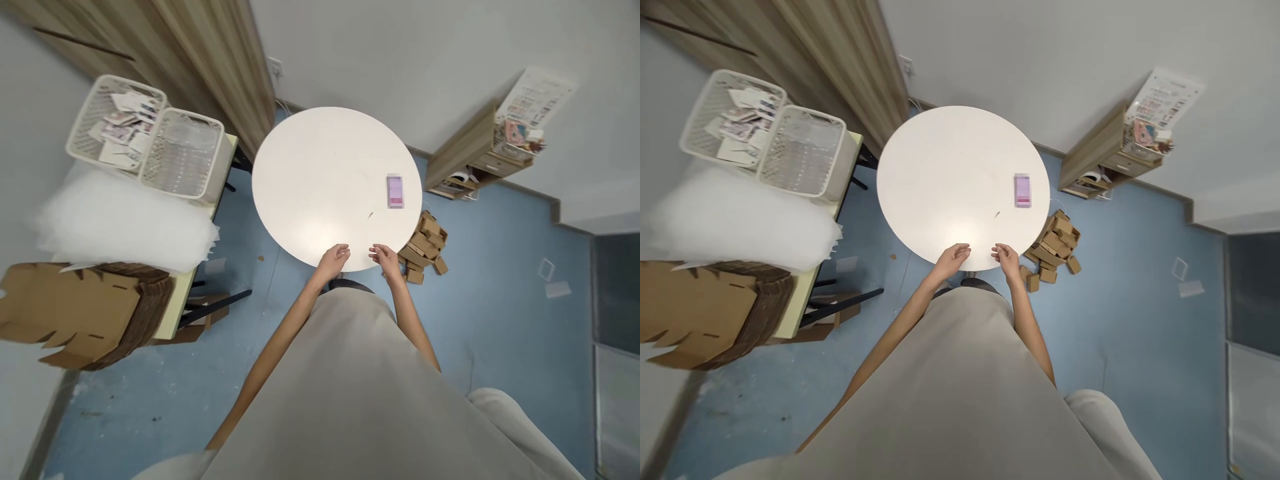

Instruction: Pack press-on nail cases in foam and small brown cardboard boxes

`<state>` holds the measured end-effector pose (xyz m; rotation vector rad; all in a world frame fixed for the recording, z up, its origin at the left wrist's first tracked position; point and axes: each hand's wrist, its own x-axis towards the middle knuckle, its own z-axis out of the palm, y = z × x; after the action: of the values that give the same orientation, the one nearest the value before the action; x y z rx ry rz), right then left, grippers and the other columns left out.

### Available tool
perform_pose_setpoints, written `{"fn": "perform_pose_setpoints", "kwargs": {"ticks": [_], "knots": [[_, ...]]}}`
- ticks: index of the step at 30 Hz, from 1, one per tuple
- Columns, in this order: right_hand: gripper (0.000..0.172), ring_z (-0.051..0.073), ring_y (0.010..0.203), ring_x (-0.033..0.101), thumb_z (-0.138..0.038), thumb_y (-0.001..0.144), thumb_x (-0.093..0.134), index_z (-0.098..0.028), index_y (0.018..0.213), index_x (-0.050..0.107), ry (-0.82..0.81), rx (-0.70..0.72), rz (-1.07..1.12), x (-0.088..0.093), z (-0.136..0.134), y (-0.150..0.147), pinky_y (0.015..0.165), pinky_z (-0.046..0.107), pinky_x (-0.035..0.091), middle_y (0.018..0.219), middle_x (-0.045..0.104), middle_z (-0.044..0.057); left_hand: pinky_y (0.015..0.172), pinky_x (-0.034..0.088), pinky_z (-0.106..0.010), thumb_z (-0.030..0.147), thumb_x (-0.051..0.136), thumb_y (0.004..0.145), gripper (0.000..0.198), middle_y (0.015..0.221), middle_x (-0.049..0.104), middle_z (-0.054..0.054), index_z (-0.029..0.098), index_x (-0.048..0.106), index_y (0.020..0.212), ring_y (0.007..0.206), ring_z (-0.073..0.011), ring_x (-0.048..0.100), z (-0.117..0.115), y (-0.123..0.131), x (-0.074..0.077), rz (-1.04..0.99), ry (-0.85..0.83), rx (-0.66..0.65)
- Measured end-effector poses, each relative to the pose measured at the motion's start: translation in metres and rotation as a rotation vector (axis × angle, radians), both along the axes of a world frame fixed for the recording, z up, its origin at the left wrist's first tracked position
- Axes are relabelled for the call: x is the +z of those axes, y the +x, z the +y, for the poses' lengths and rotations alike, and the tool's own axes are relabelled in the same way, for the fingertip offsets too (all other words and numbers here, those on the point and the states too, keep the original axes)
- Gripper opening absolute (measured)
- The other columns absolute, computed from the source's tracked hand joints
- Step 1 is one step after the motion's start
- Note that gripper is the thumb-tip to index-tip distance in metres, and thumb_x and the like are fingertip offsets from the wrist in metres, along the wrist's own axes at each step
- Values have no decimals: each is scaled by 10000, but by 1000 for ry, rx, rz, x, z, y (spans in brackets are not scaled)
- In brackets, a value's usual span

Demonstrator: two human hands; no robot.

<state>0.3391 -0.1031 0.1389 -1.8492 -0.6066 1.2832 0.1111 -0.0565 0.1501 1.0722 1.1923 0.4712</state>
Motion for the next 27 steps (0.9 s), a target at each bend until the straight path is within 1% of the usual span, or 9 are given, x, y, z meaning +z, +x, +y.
{"fn": "perform_pose_setpoints", "kwargs": {"ticks": [3, 5, 8, 11, 15, 19, 21, 23, 27], "knots": [[406, 260, 1050, 816, -558, 903, 790, -219, 1124, 761, -10, 137, 87, -9, 30, -18, 1025, 450, 622, 1233, 840, 144, 1260, 513, -483, 332, 671, 987, 361, 1441, 776, -181, 180, 734, 1308, 1403, -309, 718, 12, -21, -2, 43, 20, 140], [420, 270, 1075, 814, -573, 905, 789, -223, 1136, 764, -6, 226, 144, -13, 47, -33, 1034, 459, 622, 1246, 838, 143, 1248, 519, -511, 340, 672, 972, 354, 1413, 787, -195, 171, 739, 1277, 1378, -321, 730, 15, -39, -4, 87, 13, 255], [451, 272, 1097, 813, -592, 906, 777, -221, 1162, 765, -1, 322, 211, -14, 63, -52, 1055, 462, 617, 1275, 832, 144, 1206, 549, -518, 366, 670, 950, 357, 1378, 798, -206, 166, 745, 1236, 1317, -321, 756, 12, -65, -6, 153, -36, 428], [451, 272, 1104, 811, -585, 906, 777, -222, 1172, 767, -11, 392, 237, -12, 73, -65, 1070, 466, 612, 1282, 830, 141, 1167, 577, -487, 413, 654, 955, 370, 1366, 807, -178, 183, 751, 1228, 1249, -291, 779, 9, -86, -5, 199, -79, 534], [415, 275, 1098, 811, -557, 923, 774, -226, 1173, 775, -27, 419, 231, -7, 85, -82, 1078, 480, 612, 1270, 832, 136, 1139, 595, -445, 494, 640, 967, 389, 1385, 798, -163, 197, 756, 1192, 1257, -279, 776, 20, -116, 2, 240, -64, 577], [405, 273, 1098, 809, -556, 938, 769, -230, 1178, 784, -40, 430, 207, -3, 102, -114, 1076, 477, 615, 1265, 832, 131, 1121, 613, -440, 573, 654, 962, 414, 1321, 810, -164, 206, 752, 1127, 1256, -289, 773, 46, -156, 2, 251, -39, 617], [414, 273, 1096, 806, -568, 937, 772, -233, 1180, 784, -39, 432, 196, -3, 113, -138, 1073, 479, 614, 1265, 832, 129, 1118, 616, -441, 547, 665, 953, 383, 1294, 814, -161, 210, 750, 1116, 1245, -289, 771, 61, -182, -2, 234, -39, 638], [424, 277, 1095, 803, -579, 933, 776, -236, 1182, 782, -38, 428, 189, -3, 126, -167, 1069, 481, 612, 1264, 833, 129, 1116, 616, -440, 520, 662, 949, 356, 1315, 806, -152, 222, 750, 1122, 1252, -288, 766, 77, -212, -7, 211, -38, 631], [444, 277, 1083, 801, -597, 921, 775, -230, 1172, 778, -59, 406, 166, -4, 152, -238, 1057, 478, 608, 1243, 837, 130, 1124, 604, -440, 496, 655, 940, 318, 1341, 796, -141, 234, 737, 1101, 1270, -288, 757, 112, -279, -12, 191, -11, 588]]}}
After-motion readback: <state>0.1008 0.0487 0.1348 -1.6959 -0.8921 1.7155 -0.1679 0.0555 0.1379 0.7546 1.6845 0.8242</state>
